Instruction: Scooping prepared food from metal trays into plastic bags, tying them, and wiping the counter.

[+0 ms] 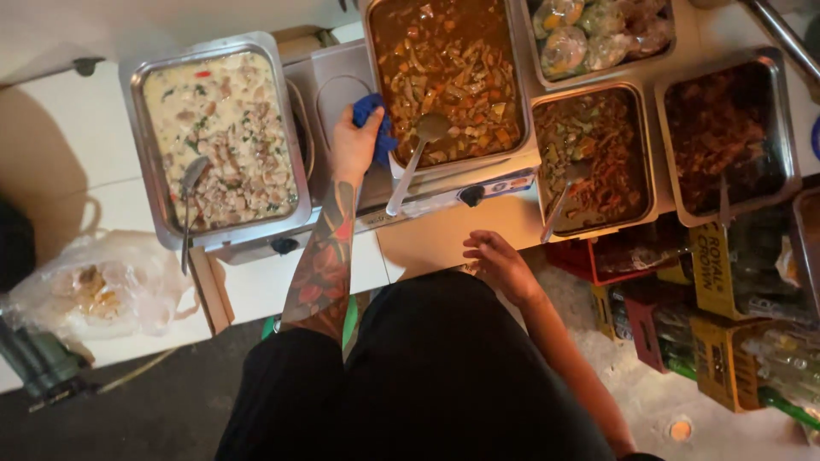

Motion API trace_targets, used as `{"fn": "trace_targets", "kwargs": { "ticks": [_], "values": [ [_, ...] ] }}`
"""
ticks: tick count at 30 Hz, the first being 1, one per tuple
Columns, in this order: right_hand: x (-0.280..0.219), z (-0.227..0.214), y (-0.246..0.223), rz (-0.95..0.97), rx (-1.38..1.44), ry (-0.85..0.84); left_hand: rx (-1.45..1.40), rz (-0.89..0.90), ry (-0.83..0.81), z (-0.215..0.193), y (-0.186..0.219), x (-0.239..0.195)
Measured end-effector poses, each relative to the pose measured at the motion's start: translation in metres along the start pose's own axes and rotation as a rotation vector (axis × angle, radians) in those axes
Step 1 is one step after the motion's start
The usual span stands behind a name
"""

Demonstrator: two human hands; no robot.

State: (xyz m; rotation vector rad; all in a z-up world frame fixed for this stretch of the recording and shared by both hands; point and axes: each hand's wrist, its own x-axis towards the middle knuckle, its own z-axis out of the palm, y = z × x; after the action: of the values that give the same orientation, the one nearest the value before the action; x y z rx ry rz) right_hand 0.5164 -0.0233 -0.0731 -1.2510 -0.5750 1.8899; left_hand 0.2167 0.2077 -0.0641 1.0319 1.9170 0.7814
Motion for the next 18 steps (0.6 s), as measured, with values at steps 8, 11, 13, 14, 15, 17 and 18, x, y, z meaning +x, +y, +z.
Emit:
{"fn": "trace_targets", "kwargs": {
  "ticks": [8, 11, 13, 14, 15, 17, 18],
  "values": [
    [-0.004, 0.011, -0.001, 0.079, -0.088, 0.097, 0.169, 0.190, 0.094, -0.006, 0.048, 0.063],
    [-0.005, 0.006, 0.007, 0.062, -0.144, 0.104, 0.199, 0.172, 0.049, -0.012, 0.043, 0.037],
    [0.000, 0.005, 0.006, 0.034, -0.180, 0.119, 0.169, 0.173, -0.023, -0.020, 0.049, 0.019],
    [-0.003, 0.005, 0.006, 0.054, -0.155, 0.124, 0.220, 0.166, -0.011, -0.023, 0.052, 0.008],
    [-0.006, 0.005, 0.008, 0.075, -0.130, 0.129, 0.272, 0.159, 0.002, -0.026, 0.053, -0.002],
    [-0.011, 0.007, 0.006, 0.086, -0.172, 0.124, 0.282, 0.177, 0.036, -0.014, 0.053, 0.032],
    [-0.010, 0.008, 0.004, 0.093, -0.217, 0.107, 0.291, 0.197, 0.084, -0.010, 0.054, 0.051]
  ]
}}
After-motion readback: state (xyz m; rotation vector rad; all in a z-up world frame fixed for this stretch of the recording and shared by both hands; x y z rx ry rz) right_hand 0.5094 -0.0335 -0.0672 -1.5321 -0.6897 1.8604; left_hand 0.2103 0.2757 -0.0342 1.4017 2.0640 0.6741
